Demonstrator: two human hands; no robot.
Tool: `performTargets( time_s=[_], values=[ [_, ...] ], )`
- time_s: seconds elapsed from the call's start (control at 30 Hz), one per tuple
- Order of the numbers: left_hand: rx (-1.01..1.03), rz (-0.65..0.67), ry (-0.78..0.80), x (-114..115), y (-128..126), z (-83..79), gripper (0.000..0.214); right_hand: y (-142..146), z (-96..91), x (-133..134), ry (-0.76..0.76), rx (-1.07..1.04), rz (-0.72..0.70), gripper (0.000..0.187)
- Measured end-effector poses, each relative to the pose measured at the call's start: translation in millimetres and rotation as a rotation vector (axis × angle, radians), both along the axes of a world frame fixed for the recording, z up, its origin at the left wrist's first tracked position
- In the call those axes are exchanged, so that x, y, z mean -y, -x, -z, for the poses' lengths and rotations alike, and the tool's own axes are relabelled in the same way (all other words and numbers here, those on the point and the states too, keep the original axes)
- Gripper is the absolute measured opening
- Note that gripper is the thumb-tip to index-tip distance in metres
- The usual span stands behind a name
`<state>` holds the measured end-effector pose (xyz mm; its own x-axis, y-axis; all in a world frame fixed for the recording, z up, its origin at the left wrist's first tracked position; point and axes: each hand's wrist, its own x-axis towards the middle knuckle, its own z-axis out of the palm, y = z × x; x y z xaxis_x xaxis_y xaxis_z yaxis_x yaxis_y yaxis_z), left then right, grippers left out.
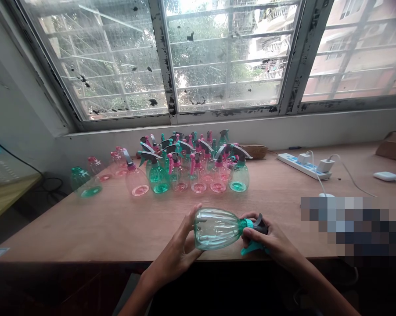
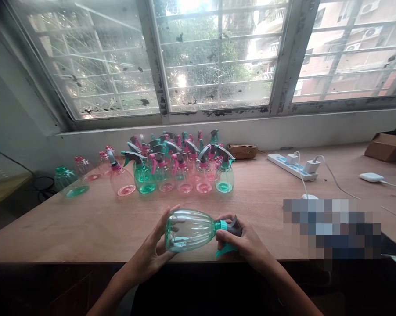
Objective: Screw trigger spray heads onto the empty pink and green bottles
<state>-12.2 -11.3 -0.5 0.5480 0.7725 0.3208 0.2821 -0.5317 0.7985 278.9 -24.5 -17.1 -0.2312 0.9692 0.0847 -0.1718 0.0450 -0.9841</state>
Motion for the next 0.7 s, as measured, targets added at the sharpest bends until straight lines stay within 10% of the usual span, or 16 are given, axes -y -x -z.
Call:
performTargets(
  time_s=[0.7],
  values=[
    [-0.063,-0.038,0.027,1.2,-0.9,-8.1,0.108,-0.4,-2.9,0.2,-0.006,0.002,-0.028,0.037]
  ],
)
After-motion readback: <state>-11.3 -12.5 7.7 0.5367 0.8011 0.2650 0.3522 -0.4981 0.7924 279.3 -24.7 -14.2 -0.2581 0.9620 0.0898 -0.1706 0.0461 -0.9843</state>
